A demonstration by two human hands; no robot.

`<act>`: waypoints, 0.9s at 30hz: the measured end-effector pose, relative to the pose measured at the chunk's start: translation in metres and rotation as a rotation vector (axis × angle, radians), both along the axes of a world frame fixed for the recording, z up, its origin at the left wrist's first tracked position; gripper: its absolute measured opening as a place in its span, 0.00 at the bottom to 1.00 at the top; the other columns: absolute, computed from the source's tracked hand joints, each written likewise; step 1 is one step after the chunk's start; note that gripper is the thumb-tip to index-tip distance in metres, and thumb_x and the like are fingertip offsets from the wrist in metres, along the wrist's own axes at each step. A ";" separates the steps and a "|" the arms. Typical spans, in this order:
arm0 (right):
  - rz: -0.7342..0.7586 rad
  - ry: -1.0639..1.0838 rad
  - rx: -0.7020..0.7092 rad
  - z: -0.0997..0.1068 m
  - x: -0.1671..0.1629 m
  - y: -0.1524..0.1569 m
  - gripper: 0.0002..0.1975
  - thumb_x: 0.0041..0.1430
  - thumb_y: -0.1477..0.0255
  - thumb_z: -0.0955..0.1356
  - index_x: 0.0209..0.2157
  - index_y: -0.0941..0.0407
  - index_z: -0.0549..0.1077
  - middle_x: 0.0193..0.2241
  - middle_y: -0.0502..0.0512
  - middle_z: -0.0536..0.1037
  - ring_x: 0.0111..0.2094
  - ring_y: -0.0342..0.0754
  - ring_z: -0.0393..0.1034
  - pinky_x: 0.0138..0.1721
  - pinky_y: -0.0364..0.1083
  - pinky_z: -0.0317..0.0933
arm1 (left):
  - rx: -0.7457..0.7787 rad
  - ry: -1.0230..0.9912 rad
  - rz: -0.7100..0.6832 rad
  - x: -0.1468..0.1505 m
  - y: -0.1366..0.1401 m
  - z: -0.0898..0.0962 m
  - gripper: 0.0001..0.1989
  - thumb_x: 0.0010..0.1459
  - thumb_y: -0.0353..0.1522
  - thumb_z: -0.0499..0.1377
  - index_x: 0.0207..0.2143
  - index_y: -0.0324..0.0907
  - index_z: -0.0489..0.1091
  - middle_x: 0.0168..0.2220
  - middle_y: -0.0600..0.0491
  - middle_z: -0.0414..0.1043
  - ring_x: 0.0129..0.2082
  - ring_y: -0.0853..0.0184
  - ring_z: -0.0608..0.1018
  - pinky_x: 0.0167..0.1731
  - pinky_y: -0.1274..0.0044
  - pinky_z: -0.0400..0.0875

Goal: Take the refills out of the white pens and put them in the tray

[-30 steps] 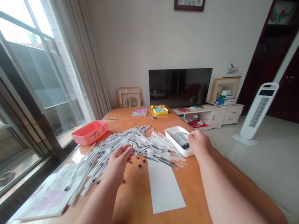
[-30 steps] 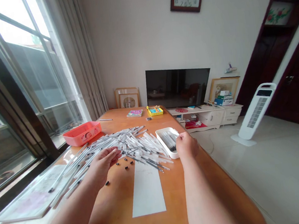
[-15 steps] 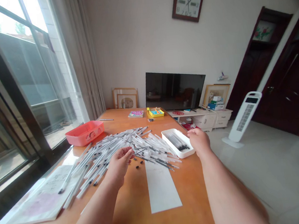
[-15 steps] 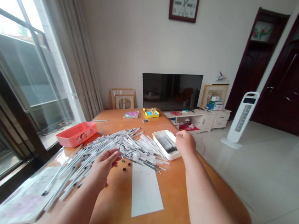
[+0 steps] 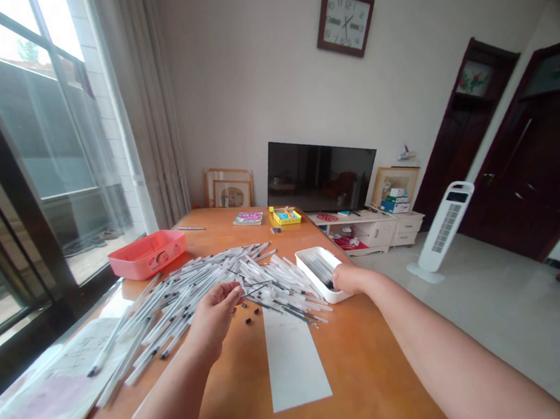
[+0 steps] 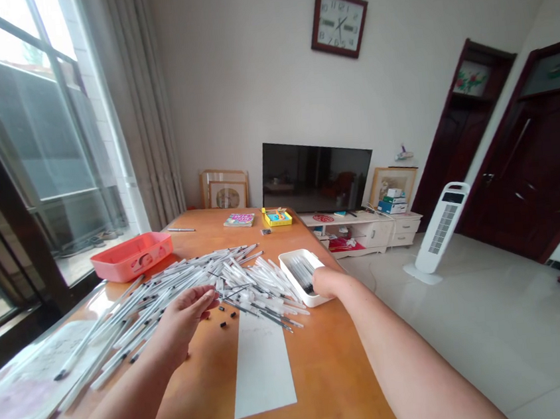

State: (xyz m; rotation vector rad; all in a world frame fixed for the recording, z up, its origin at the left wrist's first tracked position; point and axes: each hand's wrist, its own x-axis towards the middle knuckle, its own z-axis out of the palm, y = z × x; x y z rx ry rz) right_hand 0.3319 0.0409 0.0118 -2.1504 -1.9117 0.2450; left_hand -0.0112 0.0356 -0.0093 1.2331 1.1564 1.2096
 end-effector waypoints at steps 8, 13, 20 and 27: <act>-0.016 0.027 -0.152 -0.013 0.014 0.000 0.02 0.46 0.71 0.72 0.23 0.55 0.77 0.23 0.49 0.75 0.27 0.45 0.68 0.29 0.40 0.56 | 0.002 0.033 -0.026 0.003 -0.006 0.003 0.23 0.48 0.49 0.67 0.39 0.42 0.75 0.36 0.47 0.79 0.40 0.58 0.78 0.36 0.73 0.66; -0.020 0.044 -0.175 -0.016 0.014 0.002 0.04 0.47 0.71 0.71 0.21 0.56 0.75 0.22 0.50 0.74 0.26 0.45 0.67 0.27 0.40 0.54 | -0.005 0.053 -0.027 0.003 -0.006 0.004 0.24 0.48 0.50 0.66 0.40 0.42 0.75 0.38 0.47 0.79 0.42 0.57 0.78 0.36 0.73 0.66; 0.029 0.083 -0.192 -0.010 0.010 -0.001 0.07 0.48 0.68 0.71 0.20 0.54 0.74 0.19 0.49 0.72 0.26 0.46 0.66 0.27 0.41 0.55 | 0.017 0.054 -0.029 0.001 -0.002 -0.001 0.24 0.48 0.50 0.66 0.40 0.43 0.76 0.38 0.47 0.79 0.39 0.59 0.78 0.34 0.74 0.66; 0.091 0.105 -0.255 -0.011 0.003 0.003 0.09 0.48 0.73 0.68 0.16 0.55 0.69 0.17 0.47 0.67 0.22 0.43 0.59 0.24 0.41 0.50 | 0.013 0.055 -0.024 0.001 -0.002 -0.001 0.23 0.47 0.50 0.66 0.39 0.43 0.76 0.36 0.48 0.79 0.36 0.61 0.77 0.32 0.75 0.66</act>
